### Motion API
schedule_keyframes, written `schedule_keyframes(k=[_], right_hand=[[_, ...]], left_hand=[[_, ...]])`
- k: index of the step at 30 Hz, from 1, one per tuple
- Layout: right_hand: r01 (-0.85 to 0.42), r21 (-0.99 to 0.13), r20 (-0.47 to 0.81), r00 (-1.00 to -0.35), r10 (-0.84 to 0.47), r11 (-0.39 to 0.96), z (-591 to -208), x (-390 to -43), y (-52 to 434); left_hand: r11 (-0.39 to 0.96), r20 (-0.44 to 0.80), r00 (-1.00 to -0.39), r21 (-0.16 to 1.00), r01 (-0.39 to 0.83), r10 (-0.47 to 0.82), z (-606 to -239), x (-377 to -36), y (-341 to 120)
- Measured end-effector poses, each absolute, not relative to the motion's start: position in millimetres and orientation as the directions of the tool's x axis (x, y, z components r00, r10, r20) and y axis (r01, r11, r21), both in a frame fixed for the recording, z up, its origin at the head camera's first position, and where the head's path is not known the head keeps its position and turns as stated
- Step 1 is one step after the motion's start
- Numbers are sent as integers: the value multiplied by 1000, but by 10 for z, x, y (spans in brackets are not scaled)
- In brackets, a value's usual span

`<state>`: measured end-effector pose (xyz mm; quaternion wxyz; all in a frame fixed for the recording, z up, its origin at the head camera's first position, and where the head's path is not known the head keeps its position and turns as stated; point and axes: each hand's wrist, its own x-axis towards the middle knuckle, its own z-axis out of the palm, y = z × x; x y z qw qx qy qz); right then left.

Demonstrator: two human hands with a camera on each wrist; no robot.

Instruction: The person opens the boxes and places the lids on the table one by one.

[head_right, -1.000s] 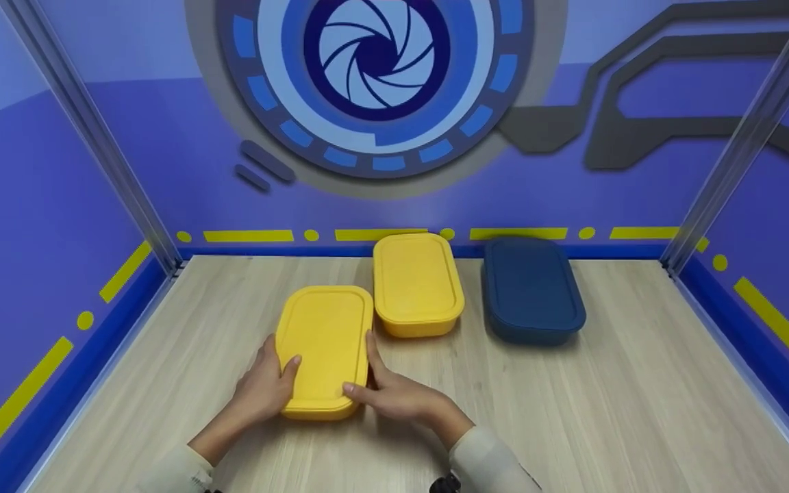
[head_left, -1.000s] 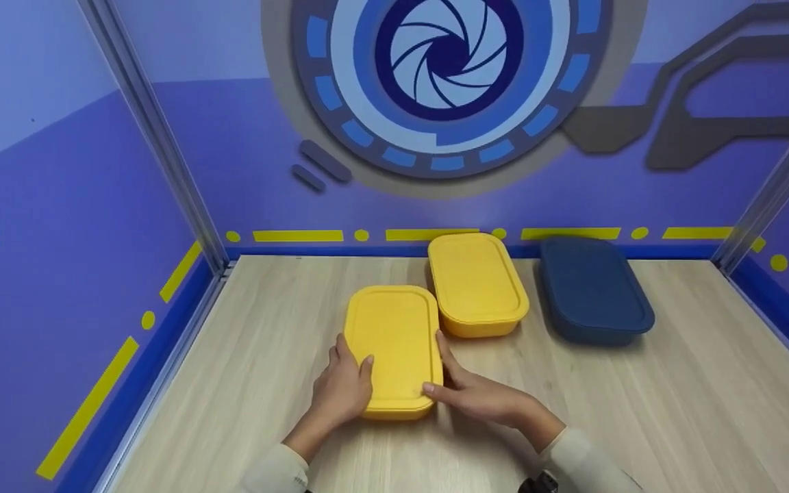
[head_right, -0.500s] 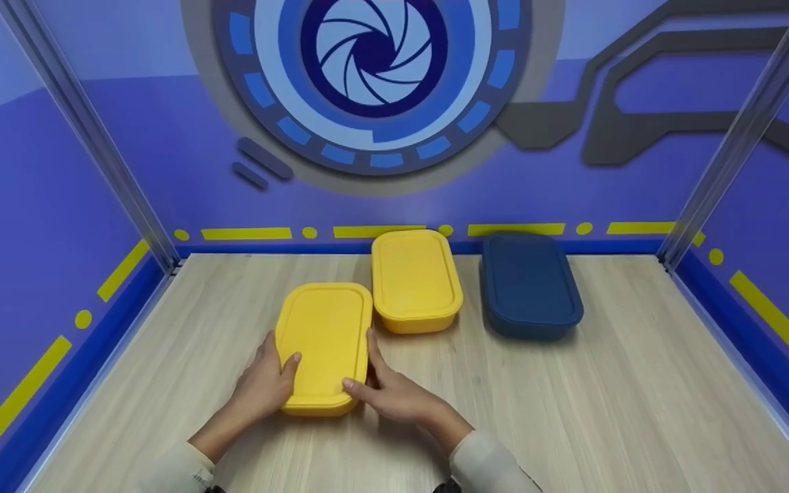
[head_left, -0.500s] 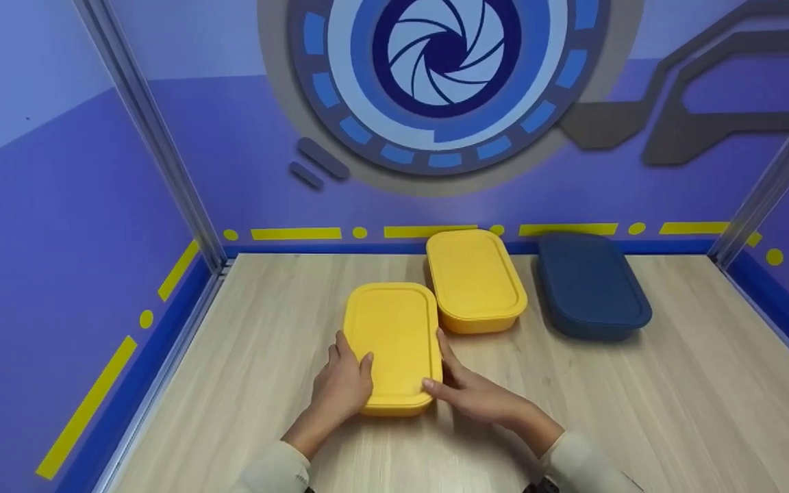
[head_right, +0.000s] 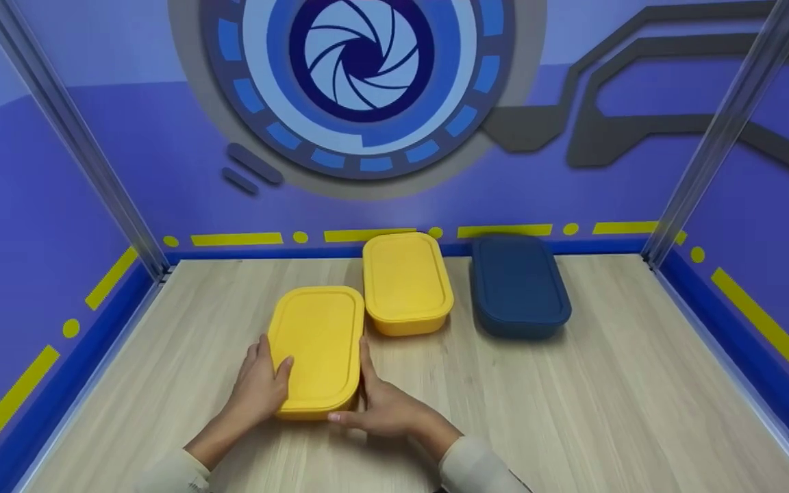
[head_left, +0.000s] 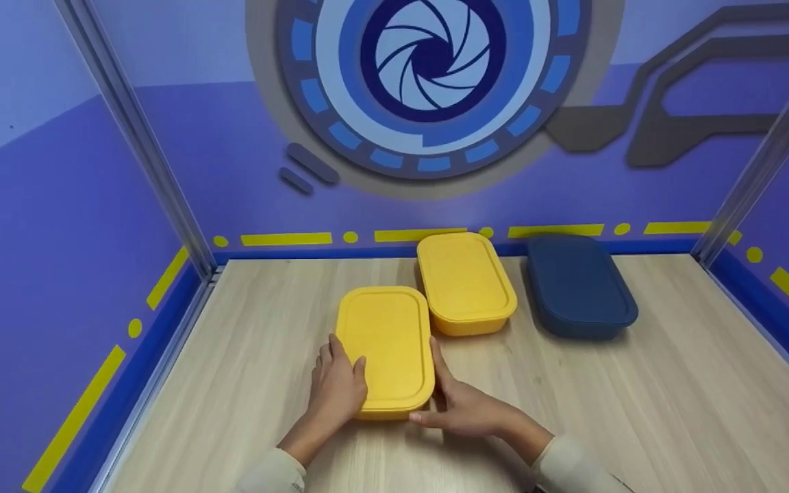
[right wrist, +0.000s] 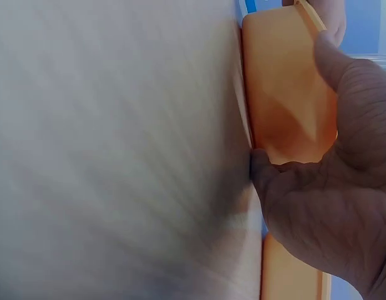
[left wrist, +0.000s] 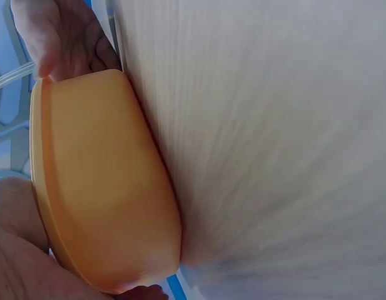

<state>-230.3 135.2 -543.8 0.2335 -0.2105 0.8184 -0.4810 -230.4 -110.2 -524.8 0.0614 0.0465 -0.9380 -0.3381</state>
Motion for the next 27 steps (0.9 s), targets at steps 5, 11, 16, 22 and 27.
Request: schedule_keyframes(k=[5, 11, 16, 22, 27], right_hand=[[-119, -897, -166, -803, -573, 427, -5454, -2307, 1346], [-120, -898, -166, -797, -580, 423, -5428, -2318, 1326], [-104, -895, -180, -806, -564, 435, -5409, -2310, 1336], [-126, -861, -186, -823, -536, 492, -5401, -2298, 1331], [-150, -836, -182, -831, -525, 528, -5403, -2291, 1294]], left_hand=[[733, 60, -991, 679, -44, -115, -5260, -2303, -1108], [767, 104, -993, 641, 22, -59, -5275, -2294, -1118], [822, 143, -989, 556, 121, 48, -5251, -2294, -1113], [846, 132, -986, 510, 156, 102, -5264, -2296, -1150], [847, 149, -983, 504, 168, 106, -5273, -2280, -1196]])
